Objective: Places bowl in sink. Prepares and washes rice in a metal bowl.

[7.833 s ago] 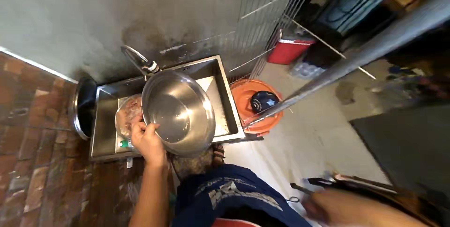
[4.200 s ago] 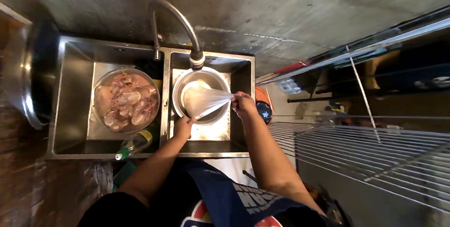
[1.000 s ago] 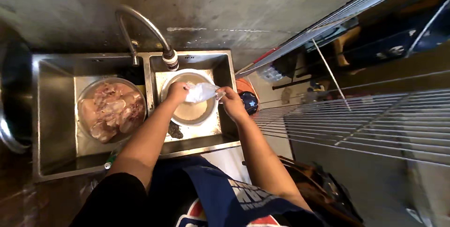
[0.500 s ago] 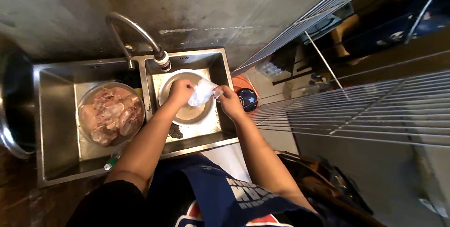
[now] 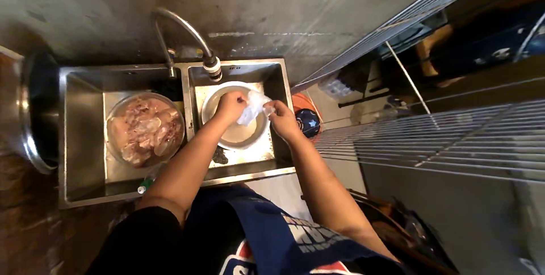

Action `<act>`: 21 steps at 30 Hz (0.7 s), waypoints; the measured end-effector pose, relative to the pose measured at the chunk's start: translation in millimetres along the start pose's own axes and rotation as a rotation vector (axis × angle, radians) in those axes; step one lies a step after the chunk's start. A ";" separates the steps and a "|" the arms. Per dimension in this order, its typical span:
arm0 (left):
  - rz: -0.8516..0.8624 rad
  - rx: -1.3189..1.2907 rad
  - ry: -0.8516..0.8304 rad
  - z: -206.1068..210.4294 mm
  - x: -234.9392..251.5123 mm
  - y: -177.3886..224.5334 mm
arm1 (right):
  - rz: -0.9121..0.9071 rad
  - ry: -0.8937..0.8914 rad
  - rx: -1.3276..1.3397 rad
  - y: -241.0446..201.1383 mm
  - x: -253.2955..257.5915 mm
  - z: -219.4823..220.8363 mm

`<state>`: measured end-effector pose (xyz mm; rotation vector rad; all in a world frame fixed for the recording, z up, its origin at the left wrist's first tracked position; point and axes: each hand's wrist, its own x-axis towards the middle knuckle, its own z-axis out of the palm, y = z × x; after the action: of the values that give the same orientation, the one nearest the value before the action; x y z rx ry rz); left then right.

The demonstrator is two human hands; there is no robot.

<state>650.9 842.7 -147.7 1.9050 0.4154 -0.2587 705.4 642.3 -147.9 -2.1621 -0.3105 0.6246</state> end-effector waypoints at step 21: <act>-0.363 -0.400 -0.023 20.4 2.7 -76.2 | 0.039 0.071 0.031 -34.1 1.3 27.5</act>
<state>622.9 848.8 -221.2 1.4276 0.7409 -0.4036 691.7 682.1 -135.7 -2.1599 -0.2199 0.5695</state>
